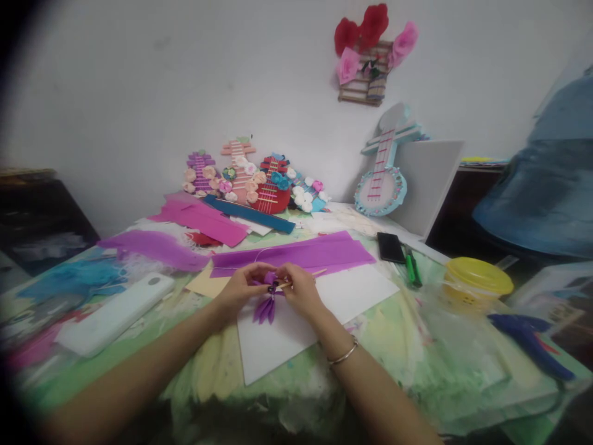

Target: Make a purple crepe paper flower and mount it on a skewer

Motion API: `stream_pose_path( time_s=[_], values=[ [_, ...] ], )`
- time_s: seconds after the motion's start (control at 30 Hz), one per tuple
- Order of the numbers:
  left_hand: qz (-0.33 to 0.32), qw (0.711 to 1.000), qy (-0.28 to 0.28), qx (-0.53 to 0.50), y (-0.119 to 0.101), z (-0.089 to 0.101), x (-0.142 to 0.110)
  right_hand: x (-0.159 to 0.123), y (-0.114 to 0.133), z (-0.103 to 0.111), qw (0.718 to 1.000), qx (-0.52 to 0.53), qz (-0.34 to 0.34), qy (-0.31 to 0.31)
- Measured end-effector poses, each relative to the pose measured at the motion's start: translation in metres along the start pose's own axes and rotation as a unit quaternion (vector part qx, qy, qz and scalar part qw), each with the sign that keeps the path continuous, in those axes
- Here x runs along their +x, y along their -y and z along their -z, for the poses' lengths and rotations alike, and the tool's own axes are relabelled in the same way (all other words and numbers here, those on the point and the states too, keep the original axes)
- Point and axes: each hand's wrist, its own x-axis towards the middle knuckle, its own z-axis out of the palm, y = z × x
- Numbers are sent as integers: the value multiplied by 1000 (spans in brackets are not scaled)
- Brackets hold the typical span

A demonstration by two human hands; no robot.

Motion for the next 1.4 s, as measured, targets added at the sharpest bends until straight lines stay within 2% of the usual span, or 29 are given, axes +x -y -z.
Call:
stream_pose_path(
  time_s=[0.23, 0.47, 0.63, 1.17, 1.4],
  values=[
    [0, 998, -24, -55, -4, -4, -1, -1, -2, -1, 1000, 0, 13, -10],
    [17, 998, -32, -54, -9, -6, -4, -2, -2, -1, 1000, -14, 25, -5],
    [4, 998, -15, -55, -6, -4, -1, 0, 3, 1, 999, -16, 32, -17],
    [20, 998, 10, -53, -4, -2, -2, 1, 2, 2, 997, -5, 65, 36],
    [17, 997, 12, -78, -7, -5, -4, 0, 2, 3, 999, -3, 49, 13]
  ],
)
